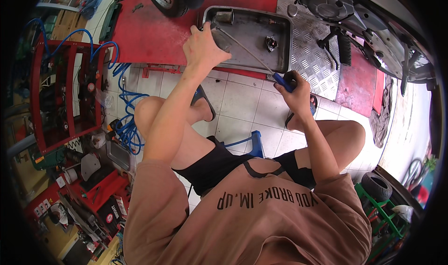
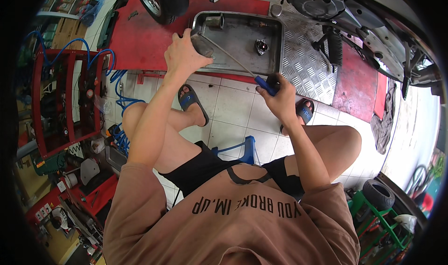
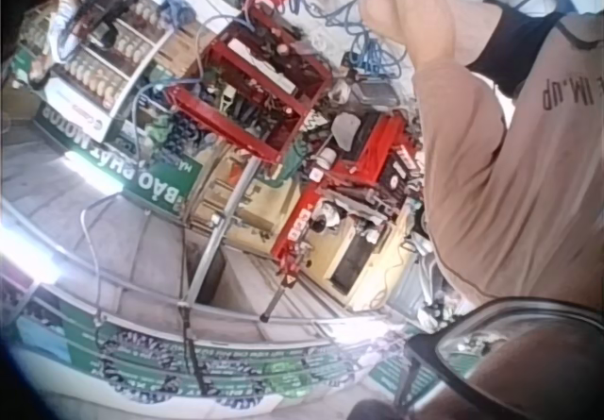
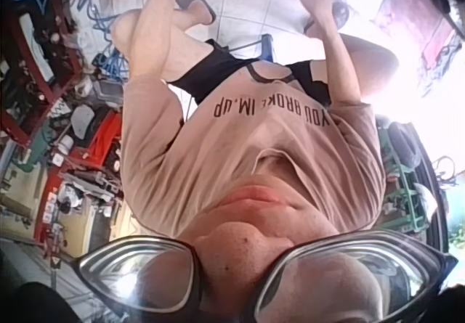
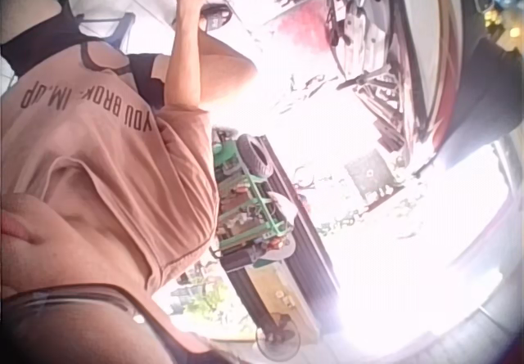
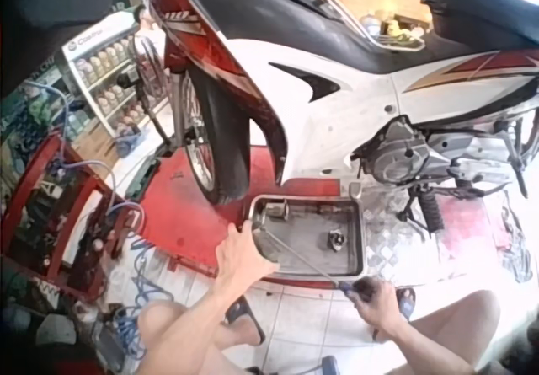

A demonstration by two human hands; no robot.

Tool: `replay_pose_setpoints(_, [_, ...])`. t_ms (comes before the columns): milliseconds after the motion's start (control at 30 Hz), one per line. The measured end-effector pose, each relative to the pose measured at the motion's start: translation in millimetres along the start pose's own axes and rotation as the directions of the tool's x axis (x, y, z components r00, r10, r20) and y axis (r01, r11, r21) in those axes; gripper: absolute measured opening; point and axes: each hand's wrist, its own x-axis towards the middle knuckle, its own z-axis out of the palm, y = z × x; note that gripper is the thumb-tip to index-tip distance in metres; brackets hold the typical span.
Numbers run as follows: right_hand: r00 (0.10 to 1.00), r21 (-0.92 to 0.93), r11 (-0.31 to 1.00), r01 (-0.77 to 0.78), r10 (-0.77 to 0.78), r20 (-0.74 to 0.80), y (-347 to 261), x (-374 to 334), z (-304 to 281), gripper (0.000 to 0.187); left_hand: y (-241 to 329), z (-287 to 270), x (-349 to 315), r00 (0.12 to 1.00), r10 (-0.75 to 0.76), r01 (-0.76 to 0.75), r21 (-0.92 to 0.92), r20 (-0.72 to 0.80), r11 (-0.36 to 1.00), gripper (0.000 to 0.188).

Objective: The person assembles a motorcycle starter motor by inserting the armature into the housing and fitting the outer casing over it.

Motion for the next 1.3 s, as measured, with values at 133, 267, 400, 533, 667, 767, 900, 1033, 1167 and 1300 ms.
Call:
replay_pose_setpoints(133, [0.911,-0.006,0.939,-0.343,0.335,0.24,4.0,1.5,-3.9,0.03,1.2,-0.6,0.0,1.0,0.002,-0.002,0.028,0.002,1.0,0.101])
replay_pose_setpoints(267, [0.996,0.014,0.997,-0.081,0.08,0.044,2.7,-0.8,-2.8,0.029,1.7,-0.8,0.9,1.0,-0.005,0.005,0.014,0.02,1.0,0.102])
replay_pose_setpoints(400, [0.941,-0.078,0.954,-0.29,0.299,0.158,0.8,-1.0,-3.2,0.026,1.6,-0.7,1.2,1.0,0.005,-0.005,0.021,0.013,1.0,0.103])
replay_pose_setpoints(533, [0.979,0.055,0.98,-0.191,0.186,0.086,0.4,-1.7,-1.8,0.026,1.9,-0.4,1.1,1.0,-0.006,0.006,0.017,0.028,1.0,0.103])
replay_pose_setpoints(667, [0.991,-0.012,0.994,-0.111,0.111,0.077,2.4,-1.0,-3.5,0.027,1.9,0.2,0.8,1.0,-0.006,0.006,0.022,0.016,1.0,0.103])
replay_pose_setpoints(767, [0.914,-0.044,0.942,-0.333,0.334,0.231,2.7,1.5,-5.5,0.027,1.9,0.8,0.7,1.0,0.0,0.0,0.024,0.003,1.0,0.103])
replay_pose_setpoints(900, [0.997,0.021,0.997,0.068,-0.068,-0.021,-2.7,-0.4,-0.4,0.03,1.6,0.9,1.2,1.0,-0.003,0.003,0.01,0.014,1.0,0.103])
replay_pose_setpoints(1033, [0.988,-0.007,0.99,-0.139,0.139,0.071,-3.2,0.1,-2.8,0.029,1.4,0.0,1.4,1.0,-0.006,0.006,0.009,0.013,1.0,0.104])
replay_pose_setpoints(1167, [0.913,0.025,0.934,-0.358,0.344,0.219,0.1,0.4,-3.7,0.029,2.1,-0.3,1.0,1.0,-0.006,0.006,0.011,0.021,1.0,0.104])
replay_pose_setpoints(1300, [1.0,0.0,1.0,0.021,-0.021,0.023,1.3,-1.8,0.0,0.028,1.7,-0.3,0.8,1.0,-0.005,0.005,0.012,0.024,1.0,0.104])
